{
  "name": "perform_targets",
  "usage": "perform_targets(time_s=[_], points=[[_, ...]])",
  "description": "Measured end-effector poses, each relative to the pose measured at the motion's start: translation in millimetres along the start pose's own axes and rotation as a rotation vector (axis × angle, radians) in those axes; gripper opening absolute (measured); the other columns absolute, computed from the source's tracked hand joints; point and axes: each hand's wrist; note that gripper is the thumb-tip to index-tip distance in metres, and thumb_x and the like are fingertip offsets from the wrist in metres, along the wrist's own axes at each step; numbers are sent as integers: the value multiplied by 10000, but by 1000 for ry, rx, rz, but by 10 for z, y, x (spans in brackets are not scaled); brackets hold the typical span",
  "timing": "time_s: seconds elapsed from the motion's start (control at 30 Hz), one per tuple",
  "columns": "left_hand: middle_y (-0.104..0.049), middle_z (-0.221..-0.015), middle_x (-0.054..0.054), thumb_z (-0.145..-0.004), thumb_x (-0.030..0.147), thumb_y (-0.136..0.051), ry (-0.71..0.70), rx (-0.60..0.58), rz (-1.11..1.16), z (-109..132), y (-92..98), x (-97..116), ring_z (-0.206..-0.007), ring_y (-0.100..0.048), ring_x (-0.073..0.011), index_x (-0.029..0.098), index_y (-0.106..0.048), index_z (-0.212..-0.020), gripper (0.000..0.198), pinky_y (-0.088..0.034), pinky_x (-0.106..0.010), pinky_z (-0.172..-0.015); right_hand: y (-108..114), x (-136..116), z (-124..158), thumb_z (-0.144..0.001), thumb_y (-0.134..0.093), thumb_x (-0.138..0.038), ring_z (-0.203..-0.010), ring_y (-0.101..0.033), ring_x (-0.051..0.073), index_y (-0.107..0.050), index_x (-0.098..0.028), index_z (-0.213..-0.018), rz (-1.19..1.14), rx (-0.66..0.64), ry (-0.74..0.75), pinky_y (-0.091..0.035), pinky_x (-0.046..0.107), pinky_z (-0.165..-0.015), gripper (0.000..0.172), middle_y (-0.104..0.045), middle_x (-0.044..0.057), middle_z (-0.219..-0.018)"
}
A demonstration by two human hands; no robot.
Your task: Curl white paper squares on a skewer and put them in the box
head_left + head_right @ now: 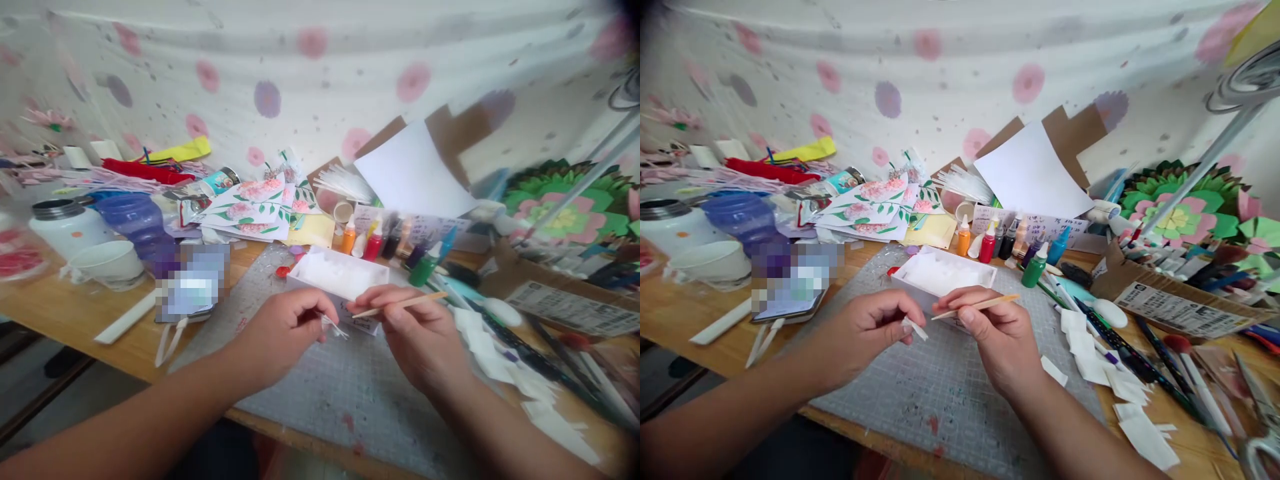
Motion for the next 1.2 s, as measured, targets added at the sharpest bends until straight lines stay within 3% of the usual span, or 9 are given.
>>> perform_targets(time_s=[0.2,0.4,0.73,0.87,1.03,1.2], points=[[-640,-778,2,-770,111,-576,-105,2,-38,-38,-21,0,-763,-567,-160,180,-676,-773,122,-400,-282,-698,-44,-48,37,-916,-621,-159,-966,-686,174,-756,-307,-1001,150,-57,78,-553,340,-864,217,-762,5,-956],[-610,-831,-17,-744,72,-556,-168,83,-123,-12,-36,28,-798,-564,-160,176,-709,-765,186,-402,-280,-710,-74,-114,66,-906,-615,-107,-952,-688,183,-741,-301,-1035,257,-79,144,-550,361,-852,265,-757,3,-949],[-456,-513,62,-747,151,-530,-44,83,-179,50,-53,97,-500,-401,-111,201,-697,-761,176,-281,-243,-495,-119,-187,61,-883,-629,-95,-904,-700,182,-743,-278,-998,397,-85,198,-555,352,-814,244,-763,19,-918],[-567,-600,37,-793,208,-549,-73,85,-164,47,-49,76,-539,-464,-122,207,-704,-801,155,-327,-247,-513,-132,-198,63,-878,-625,-81,-889,-703,179,-742,-267,-996,410,-77,226,-560,346,-809,249,-766,23,-898],[-695,-791,12,-837,229,-556,-113,92,-87,51,-42,81,-704,-616,-158,210,-697,-881,150,-450,-273,-658,-150,-207,77,-878,-623,-80,-910,-705,180,-740,-255,-998,399,-87,216,-568,338,-808,242,-768,32,-926],[-742,-922,23,-875,190,-514,-181,69,-171,65,-11,101,-870,-656,-172,232,-720,-939,220,-459,-280,-778,-153,-206,102,-910,-590,-109,-925,-702,183,-737,-284,-1005,346,-35,211,-564,358,-848,247,-766,16,-946]])
Point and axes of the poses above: each hand's wrist, its own z-axis away from the middle knuckle, its own y-axis out of the back of the hand, x = y × z
